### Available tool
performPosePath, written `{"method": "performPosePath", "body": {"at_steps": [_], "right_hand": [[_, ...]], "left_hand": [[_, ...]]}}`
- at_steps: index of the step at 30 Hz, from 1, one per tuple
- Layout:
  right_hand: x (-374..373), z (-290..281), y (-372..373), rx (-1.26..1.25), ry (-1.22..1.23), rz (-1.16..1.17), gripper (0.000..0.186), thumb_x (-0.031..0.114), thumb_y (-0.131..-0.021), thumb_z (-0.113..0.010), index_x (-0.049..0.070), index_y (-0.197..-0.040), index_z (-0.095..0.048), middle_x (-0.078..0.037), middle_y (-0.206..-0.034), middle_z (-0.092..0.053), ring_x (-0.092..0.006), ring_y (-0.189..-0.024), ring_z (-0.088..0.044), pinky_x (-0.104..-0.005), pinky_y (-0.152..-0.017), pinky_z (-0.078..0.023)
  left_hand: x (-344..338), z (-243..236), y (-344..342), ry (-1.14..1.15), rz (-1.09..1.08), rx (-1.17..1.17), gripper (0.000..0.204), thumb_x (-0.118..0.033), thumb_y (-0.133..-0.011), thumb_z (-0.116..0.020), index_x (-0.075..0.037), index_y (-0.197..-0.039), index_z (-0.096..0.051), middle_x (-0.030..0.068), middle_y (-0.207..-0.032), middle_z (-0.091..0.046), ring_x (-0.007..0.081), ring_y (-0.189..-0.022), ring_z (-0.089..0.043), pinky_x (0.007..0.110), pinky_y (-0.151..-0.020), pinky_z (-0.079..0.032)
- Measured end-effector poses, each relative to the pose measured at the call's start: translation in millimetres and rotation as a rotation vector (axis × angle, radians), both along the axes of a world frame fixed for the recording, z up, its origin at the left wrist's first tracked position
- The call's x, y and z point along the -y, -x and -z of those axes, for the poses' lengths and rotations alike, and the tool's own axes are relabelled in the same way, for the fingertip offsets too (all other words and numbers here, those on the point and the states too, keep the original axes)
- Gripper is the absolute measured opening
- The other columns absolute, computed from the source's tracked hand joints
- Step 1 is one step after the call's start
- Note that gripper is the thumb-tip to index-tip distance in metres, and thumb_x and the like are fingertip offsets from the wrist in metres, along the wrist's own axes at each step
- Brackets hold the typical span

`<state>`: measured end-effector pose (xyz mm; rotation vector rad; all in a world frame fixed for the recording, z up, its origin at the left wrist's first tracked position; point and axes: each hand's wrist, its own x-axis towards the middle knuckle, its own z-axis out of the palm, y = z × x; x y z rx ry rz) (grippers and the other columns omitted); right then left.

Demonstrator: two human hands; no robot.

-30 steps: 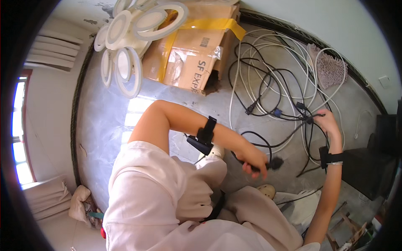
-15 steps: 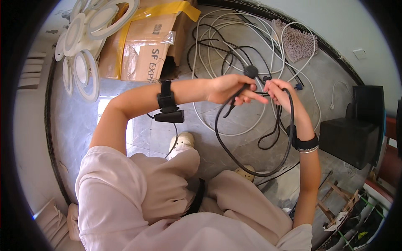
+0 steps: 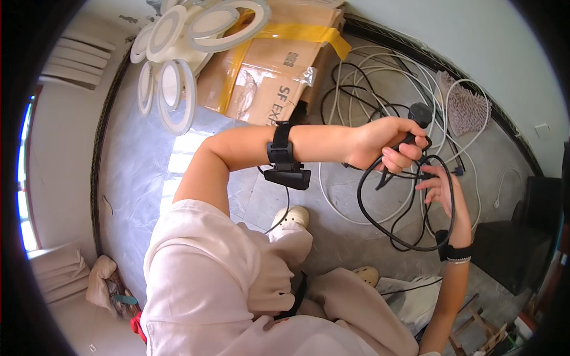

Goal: The person sits on the floor and organizes a pile of tangled cables. They separate black and white cables, coil each type into neat bundles, and place them on the floor. A cardboard box and a cleaning cloth are also visible in the scene.

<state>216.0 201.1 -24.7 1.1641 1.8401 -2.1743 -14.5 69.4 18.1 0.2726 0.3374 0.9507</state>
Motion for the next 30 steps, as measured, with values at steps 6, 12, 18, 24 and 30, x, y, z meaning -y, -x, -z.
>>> {"method": "performPosePath", "body": {"at_steps": [6,12,18,24,30], "right_hand": [[-12,-11,6,-0.027,0.302,0.402,0.049,0.039,-0.093,-0.034,0.0,-0.118,-0.05,-0.008,-0.085,-0.063,-0.0116,-0.053,-0.054,-0.0216,-0.051,-0.044],[-1,-21,11,-0.106,0.004,0.265,0.033,0.02,-0.093,-0.047,0.001,-0.119,-0.05,0.005,-0.065,-0.041,-0.0012,-0.042,-0.031,-0.0161,-0.036,-0.022],[32,-39,27,-0.205,-0.061,-0.136,0.03,0.016,-0.093,-0.045,-0.001,-0.116,-0.053,0.002,-0.069,-0.05,-0.0051,-0.059,-0.045,-0.019,-0.053,-0.037],[38,-59,26,-0.252,-0.22,-0.357,0.026,0.011,-0.093,-0.046,-0.002,-0.112,-0.056,-0.002,-0.082,-0.058,-0.0078,-0.075,-0.052,-0.0215,-0.07,-0.042],[34,-54,16,-0.241,-0.265,-0.139,0.029,0.013,-0.093,-0.046,-0.003,-0.116,-0.054,-0.005,-0.103,-0.059,-0.0086,-0.092,-0.052,-0.0216,-0.083,-0.04]], "left_hand": [[8,5,-11,0.052,0.095,-0.015,0.02,-0.028,-0.092,-0.038,-0.014,-0.078,-0.042,-0.0072,-0.055,-0.03,0.0026,-0.038,-0.023,0.019,-0.036,-0.02],[22,15,-38,-0.02,0.477,-0.001,0.02,-0.03,-0.09,-0.039,-0.017,-0.075,-0.04,-0.0094,-0.052,-0.024,0.0009,-0.036,-0.019,0.018,-0.033,-0.016],[20,8,-57,-0.569,0.843,-0.53,0.033,-0.023,-0.082,-0.054,-0.011,-0.056,-0.038,-0.002,-0.046,-0.038,0.0087,-0.035,-0.035,0.025,-0.035,-0.025],[26,8,-49,-1.562,-0.041,-1.765,0.017,-0.017,-0.07,-0.059,-0.002,-0.074,-0.052,0.0093,-0.063,-0.056,0.0221,-0.062,-0.06,0.034,-0.052,-0.046],[11,8,-32,-1.976,-0.647,-1.952,0.011,-0.015,-0.071,-0.055,-0.006,-0.075,-0.051,0.0038,-0.078,-0.051,0.0166,-0.073,-0.055,0.028,-0.061,-0.047]]}}
